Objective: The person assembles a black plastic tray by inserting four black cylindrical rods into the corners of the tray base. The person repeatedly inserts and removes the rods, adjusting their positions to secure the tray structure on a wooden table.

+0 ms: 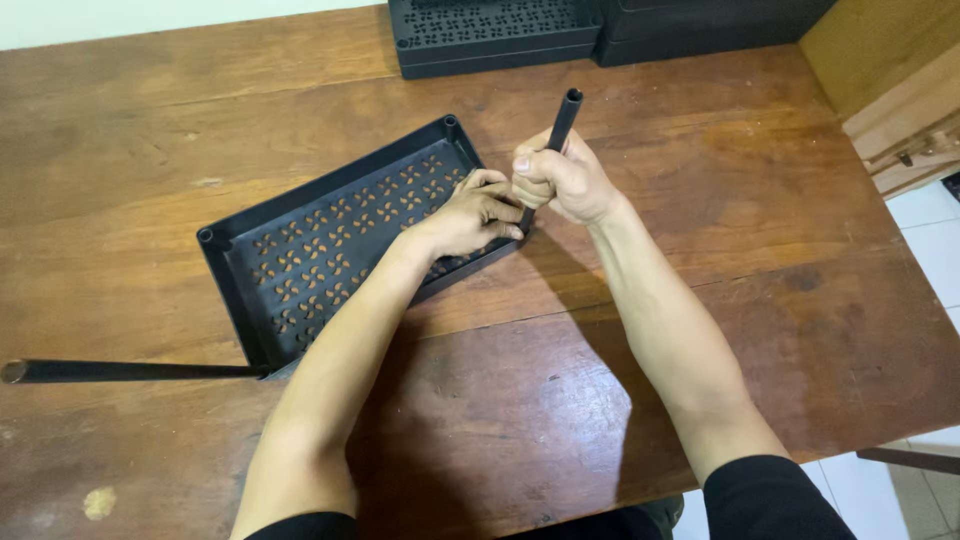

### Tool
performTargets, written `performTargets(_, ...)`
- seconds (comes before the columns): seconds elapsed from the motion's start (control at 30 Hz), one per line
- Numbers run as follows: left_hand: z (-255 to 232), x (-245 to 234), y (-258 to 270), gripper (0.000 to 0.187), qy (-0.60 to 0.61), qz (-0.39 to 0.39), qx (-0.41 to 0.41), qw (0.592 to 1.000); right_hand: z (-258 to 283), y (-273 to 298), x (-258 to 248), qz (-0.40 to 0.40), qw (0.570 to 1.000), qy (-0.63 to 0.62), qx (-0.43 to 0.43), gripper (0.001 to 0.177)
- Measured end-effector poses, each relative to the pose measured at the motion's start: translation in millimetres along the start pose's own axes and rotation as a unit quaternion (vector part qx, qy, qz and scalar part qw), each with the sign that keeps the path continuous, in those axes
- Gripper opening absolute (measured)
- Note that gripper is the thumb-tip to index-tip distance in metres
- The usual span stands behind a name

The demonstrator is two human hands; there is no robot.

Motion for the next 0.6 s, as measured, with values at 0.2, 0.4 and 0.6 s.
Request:
performTargets(0.2,-6,-14,-12,0.029,-0.043,0.104,-0.026,0.993,9,5,-4,0.002,0.999,-0.015,0.03,0.042)
performTargets(0.4,-5,-9,0,0.023,-0.07,-0.011,0.027,0.997,5,0,5,-0.004,0.999,0.031,0.027,0.039)
performTargets(0.6,-7,-3,1,0.024,-0.089,-0.039,0.006,0.995,10,-8,-4,0.032,0.999,-0.001,0.028,0.042)
Point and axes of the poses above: each hand's wrist, its own y-axis away from the middle knuckle, its own x-axis out of the palm, z = x × y, the point moved 1 cm from there along -y, towards the middle knuckle, and after that the axes turned 2 degrees about y, right-handed, at the moved point
